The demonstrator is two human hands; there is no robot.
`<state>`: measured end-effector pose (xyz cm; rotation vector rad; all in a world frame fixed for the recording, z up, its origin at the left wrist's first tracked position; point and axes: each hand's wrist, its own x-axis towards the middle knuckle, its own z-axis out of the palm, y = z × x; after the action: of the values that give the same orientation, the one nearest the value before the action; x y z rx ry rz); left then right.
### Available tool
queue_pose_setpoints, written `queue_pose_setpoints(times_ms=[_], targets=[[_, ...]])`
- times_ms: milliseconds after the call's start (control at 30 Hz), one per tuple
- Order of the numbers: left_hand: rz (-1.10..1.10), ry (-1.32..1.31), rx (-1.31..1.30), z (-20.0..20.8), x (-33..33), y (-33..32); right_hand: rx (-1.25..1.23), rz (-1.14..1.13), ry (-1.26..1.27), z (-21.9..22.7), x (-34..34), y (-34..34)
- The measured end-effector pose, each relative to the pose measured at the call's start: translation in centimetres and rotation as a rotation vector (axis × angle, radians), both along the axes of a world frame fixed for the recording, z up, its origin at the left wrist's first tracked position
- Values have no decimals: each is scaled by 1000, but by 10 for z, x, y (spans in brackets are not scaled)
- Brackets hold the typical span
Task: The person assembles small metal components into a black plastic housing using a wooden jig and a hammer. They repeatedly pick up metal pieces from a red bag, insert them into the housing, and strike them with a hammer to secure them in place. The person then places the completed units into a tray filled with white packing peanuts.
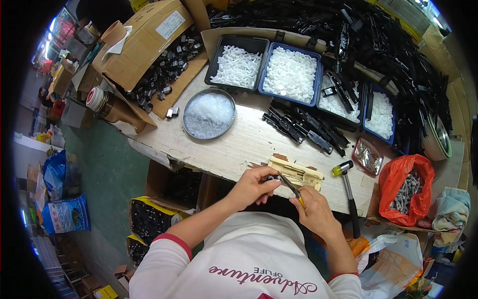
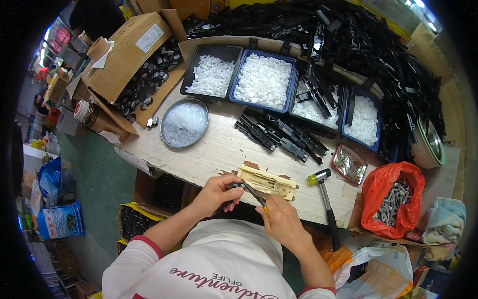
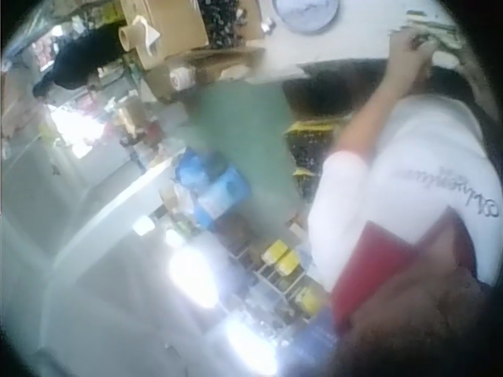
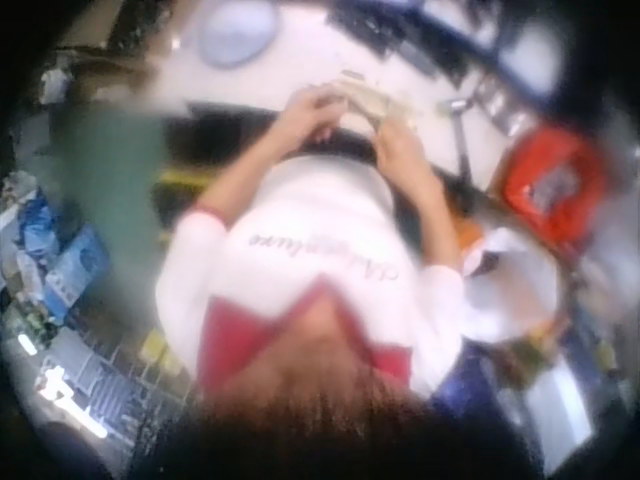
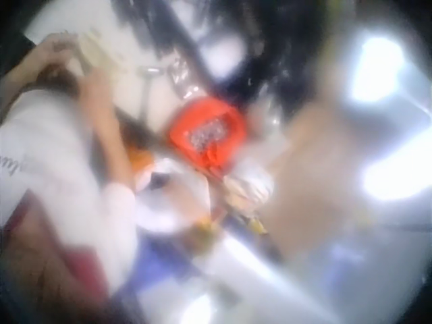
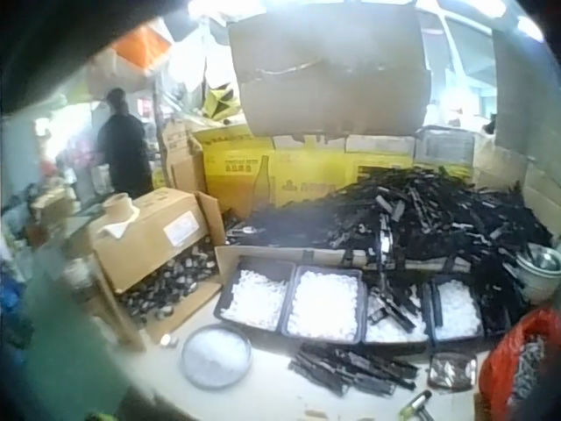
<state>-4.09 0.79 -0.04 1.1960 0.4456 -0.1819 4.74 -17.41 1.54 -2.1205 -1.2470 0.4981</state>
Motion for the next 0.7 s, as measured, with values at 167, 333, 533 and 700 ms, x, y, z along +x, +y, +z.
queue_pose_setpoints(times_ms=[167,333,533,700], targets=[[-249,30,-975,-25,-15,24,-15,172,-73,13,2,3],[-117,85,-616,-18,-43,43,82,193,-127,12,-5,24],[-34,248,1822,0,-125,91,160,-411,-271,-1,25,-22],[517,144,1392,-4,-94,155,-154,-724,-638,-38,74,-101]])
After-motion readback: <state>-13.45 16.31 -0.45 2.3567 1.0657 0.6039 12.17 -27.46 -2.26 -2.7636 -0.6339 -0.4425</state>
